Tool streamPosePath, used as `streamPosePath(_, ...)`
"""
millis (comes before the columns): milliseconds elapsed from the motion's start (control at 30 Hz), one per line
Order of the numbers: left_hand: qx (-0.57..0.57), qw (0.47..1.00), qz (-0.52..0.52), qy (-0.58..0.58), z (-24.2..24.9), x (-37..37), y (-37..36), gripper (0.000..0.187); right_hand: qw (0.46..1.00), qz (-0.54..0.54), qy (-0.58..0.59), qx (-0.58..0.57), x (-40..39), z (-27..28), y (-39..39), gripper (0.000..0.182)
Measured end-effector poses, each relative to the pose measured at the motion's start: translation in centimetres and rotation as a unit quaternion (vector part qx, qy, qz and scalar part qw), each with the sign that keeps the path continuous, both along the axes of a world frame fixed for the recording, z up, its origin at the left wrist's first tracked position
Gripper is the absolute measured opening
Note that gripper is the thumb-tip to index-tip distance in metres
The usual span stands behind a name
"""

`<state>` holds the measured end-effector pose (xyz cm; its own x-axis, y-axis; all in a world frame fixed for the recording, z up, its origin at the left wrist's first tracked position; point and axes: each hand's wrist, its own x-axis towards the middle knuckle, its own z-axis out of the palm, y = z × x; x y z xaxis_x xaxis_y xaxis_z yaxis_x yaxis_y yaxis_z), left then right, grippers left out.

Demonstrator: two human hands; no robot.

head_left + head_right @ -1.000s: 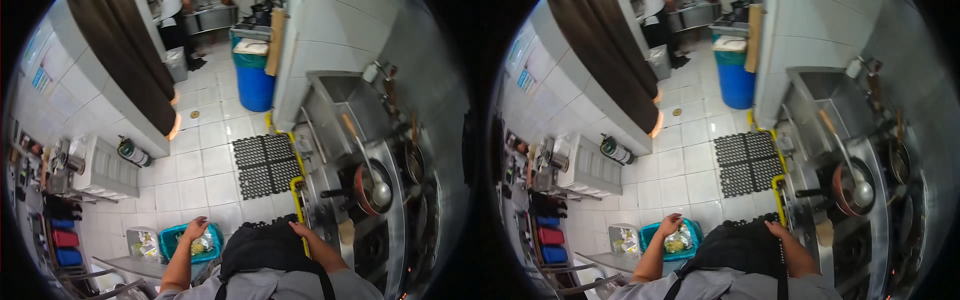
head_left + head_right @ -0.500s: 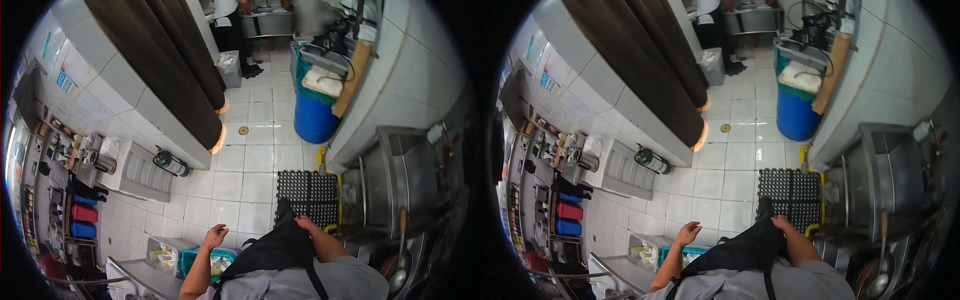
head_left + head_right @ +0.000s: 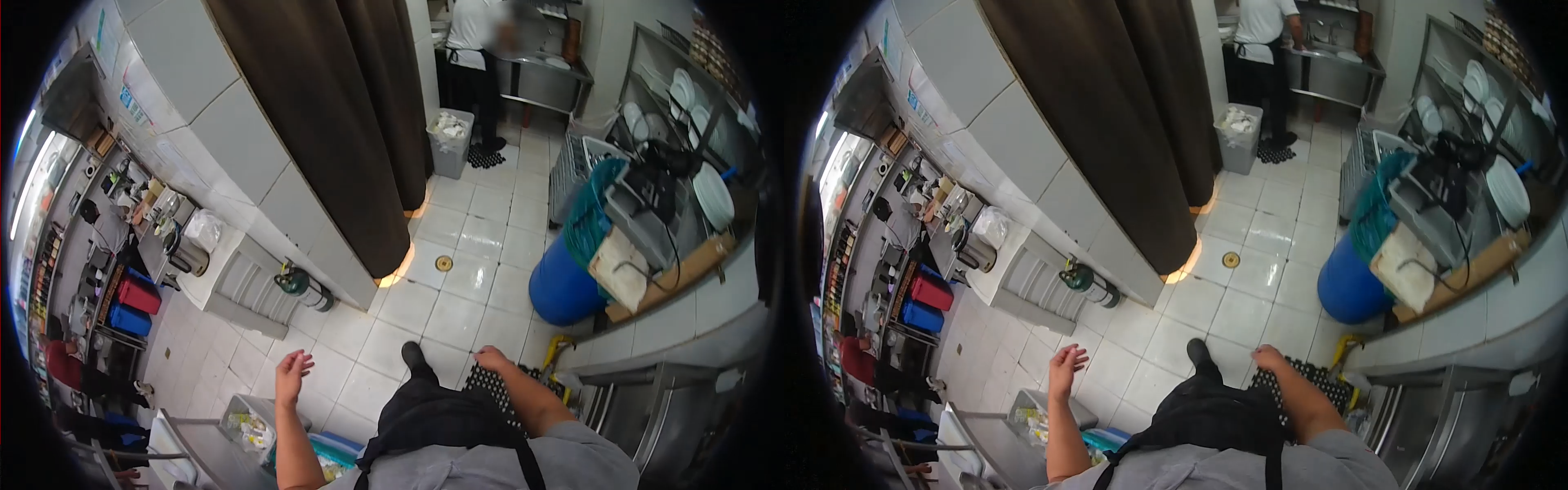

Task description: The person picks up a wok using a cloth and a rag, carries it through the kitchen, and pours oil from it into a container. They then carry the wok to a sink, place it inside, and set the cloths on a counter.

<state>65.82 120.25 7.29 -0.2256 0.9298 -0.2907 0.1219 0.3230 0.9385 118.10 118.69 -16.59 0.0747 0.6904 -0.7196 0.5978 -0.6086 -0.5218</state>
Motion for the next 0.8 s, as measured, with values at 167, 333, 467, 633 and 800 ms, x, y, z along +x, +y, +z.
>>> streamPosePath(167, 0.124, 0.99, -0.065, -0.003, 6.1, 2.9, 18.7, 0.037, 0.987, 0.062, 0.056, 0.135, -5.2, 2.8, 14.7, 0.04)
streamPosePath(333, 0.312, 0.935, -0.142, 0.092, 15.6, 10.8, 40.8, 0.076, 0.975, -0.044, 0.076, 0.203, -2.6, -3.4, 24.5, 0.034)
streamPosePath(467, 0.359, 0.857, 0.15, 0.338, 22.8, 15.1, 55.9, 0.126, 0.978, -0.109, -0.04, 0.174, 1.3, -5.6, 24.9, 0.034)
streamPosePath(633, 0.351, 0.839, 0.343, 0.236, 27.3, 14.2, 68.7, 0.091, 0.969, -0.223, 0.082, -0.07, 3.7, -10.3, 25.5, 0.039)
streamPosePath(800, 0.372, 0.748, 0.205, 0.51, 21.4, 13.6, 77.8, 0.043, 0.967, -0.092, 0.238, -0.012, 9.7, -11.7, 31.8, 0.013)
